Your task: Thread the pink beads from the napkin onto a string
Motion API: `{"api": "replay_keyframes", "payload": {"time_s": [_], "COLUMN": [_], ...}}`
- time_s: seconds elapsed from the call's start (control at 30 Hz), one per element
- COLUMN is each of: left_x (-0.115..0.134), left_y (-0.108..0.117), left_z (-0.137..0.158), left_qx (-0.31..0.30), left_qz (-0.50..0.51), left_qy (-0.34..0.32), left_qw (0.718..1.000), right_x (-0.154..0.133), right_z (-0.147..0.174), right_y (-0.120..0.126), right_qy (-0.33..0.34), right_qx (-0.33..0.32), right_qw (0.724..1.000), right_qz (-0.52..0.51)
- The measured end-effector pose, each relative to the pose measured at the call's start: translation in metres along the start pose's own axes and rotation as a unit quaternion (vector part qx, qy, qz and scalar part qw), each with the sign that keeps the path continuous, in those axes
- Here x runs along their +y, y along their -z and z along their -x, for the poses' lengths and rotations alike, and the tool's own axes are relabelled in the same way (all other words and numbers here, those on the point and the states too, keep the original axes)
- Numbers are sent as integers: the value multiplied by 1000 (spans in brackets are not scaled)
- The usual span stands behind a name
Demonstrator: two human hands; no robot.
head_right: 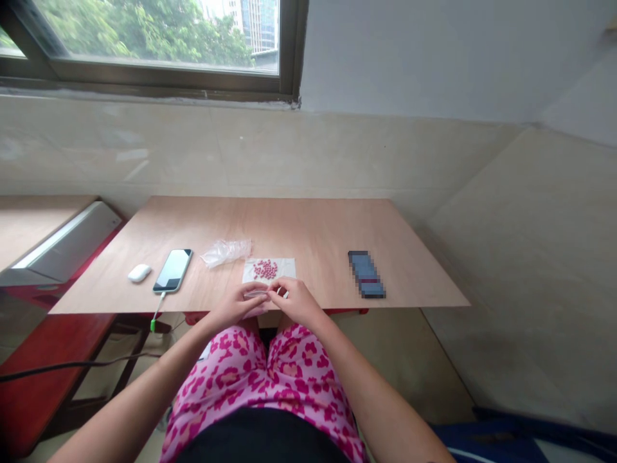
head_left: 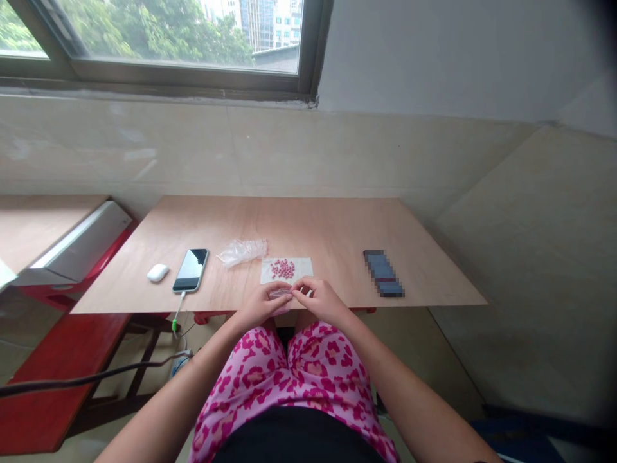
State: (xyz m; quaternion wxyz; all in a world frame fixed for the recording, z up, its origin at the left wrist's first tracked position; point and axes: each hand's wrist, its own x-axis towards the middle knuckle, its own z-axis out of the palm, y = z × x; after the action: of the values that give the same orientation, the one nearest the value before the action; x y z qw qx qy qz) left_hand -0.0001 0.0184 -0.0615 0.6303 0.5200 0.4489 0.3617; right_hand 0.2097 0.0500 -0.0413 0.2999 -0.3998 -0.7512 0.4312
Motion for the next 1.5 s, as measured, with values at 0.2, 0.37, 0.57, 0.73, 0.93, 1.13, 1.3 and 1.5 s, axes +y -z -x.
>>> {"api": "replay_keyframes", "payload": {"time_s": [0.2,0.37,0.57,0.73,0.93,1.13,1.3,1.5], "left_x": [-7,-8,-5,-7,-6,-8,-4,8], "left_y": [-6,-10,-14,-14,-15,-12,-11,-8], "left_z": [-3,-2,-1,0,2,1,1,2], "left_qx": [84,117,137,150,150,139,128,115], "left_qz": [-104,-139,-183,-236,-270,-270,-258,-200], "left_qy": [-73,-91,-119,-142,-164,-171,-171,-182], "left_qw": [988,979,966,950,937,938,942,956], "right_x": [2,2,4,4,3,6,6,2], "right_z": [0,0,2,6,9,9,8,5], "right_y": [1,-2,-5,-8,-11,-10,-3,6], "right_qy": [16,32,53,62,75,107,119,116], "right_qx": [16,33,45,47,40,21,-1,-13], "right_qw": [1000,998,993,983,961,953,951,956], "right_qz": [10,38,95,167,261,284,286,270]}}
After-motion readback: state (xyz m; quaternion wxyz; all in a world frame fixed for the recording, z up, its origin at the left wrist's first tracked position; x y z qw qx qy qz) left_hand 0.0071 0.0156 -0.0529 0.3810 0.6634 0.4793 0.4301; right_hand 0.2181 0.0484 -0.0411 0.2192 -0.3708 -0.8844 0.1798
